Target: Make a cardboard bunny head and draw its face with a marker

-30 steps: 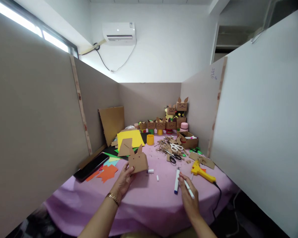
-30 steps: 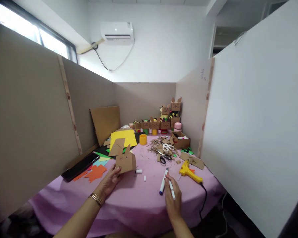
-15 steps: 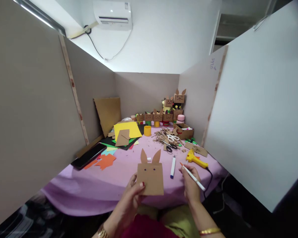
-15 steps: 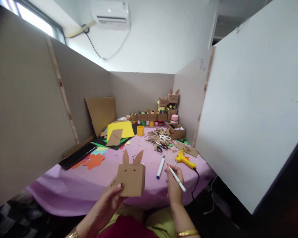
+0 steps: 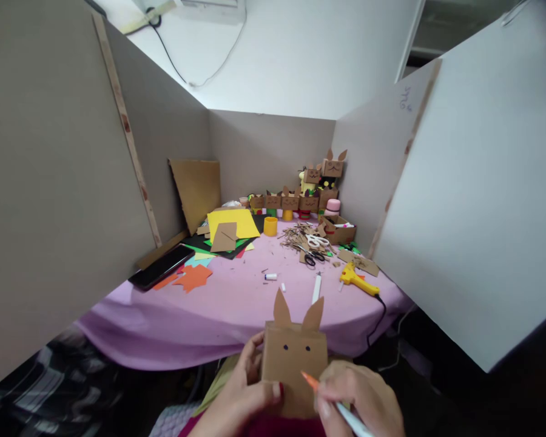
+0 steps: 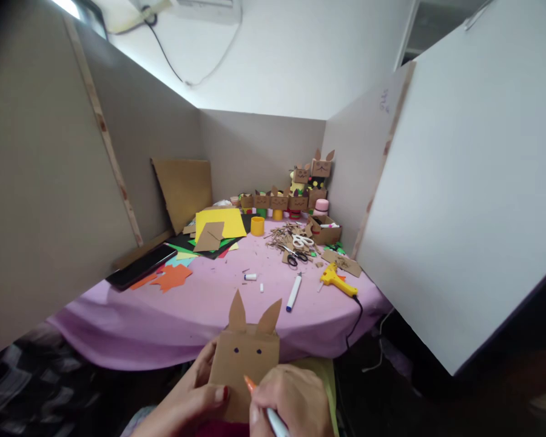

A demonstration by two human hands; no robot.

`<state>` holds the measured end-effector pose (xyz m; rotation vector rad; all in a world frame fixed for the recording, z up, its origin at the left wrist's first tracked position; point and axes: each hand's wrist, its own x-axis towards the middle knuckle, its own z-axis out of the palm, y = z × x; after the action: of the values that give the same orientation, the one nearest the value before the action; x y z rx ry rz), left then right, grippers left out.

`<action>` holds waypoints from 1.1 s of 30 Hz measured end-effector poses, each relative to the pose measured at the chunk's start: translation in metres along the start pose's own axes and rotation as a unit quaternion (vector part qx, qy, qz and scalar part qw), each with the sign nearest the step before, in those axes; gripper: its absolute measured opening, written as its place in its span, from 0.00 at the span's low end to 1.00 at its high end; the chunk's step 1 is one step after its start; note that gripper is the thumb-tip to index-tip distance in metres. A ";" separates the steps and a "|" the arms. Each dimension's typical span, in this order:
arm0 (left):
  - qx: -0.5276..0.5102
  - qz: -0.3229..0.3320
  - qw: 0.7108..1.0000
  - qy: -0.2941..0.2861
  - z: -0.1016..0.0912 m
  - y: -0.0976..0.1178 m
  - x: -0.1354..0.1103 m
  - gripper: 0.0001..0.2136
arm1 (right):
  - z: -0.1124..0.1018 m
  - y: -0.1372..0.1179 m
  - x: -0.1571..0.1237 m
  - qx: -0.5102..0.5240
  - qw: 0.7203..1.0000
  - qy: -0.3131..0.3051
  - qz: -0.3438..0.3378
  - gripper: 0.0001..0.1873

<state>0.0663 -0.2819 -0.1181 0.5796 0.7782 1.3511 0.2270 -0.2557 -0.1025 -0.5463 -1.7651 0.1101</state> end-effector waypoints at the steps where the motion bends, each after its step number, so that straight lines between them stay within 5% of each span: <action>1: -0.002 -0.006 1.000 -0.005 0.000 0.000 -0.002 0.35 | 0.000 0.002 0.001 0.007 0.999 -0.031 -0.018 0.10; 4: -0.011 -0.010 1.000 -0.006 -0.002 0.000 -0.004 0.38 | 0.000 0.004 0.004 0.003 0.996 -0.084 -0.039 0.10; 7: -0.024 -0.010 1.000 0.001 -0.005 -0.002 -0.003 0.37 | 0.003 0.002 0.006 -0.009 0.998 -0.040 -0.048 0.10; 16: -0.017 0.001 1.000 0.022 -0.008 0.003 0.000 0.33 | 0.004 0.002 0.015 0.067 0.993 -0.073 -0.065 0.15; 22: -0.025 0.043 0.990 0.131 -0.015 0.007 0.001 0.35 | 0.001 0.022 0.012 0.047 0.992 -0.032 0.109 0.05; 27: 0.026 0.070 0.985 0.158 -0.032 0.000 0.011 0.36 | 0.003 0.052 0.009 0.025 0.961 -0.051 0.269 0.07; 33: 0.042 0.102 0.980 0.165 -0.047 -0.005 0.029 0.37 | 0.006 0.097 0.012 0.004 0.951 -0.040 0.308 0.16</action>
<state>0.0345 -0.2570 -0.1557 0.5171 1.0725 1.6347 0.2488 -0.1639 -0.1279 -1.0856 -1.6152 0.5802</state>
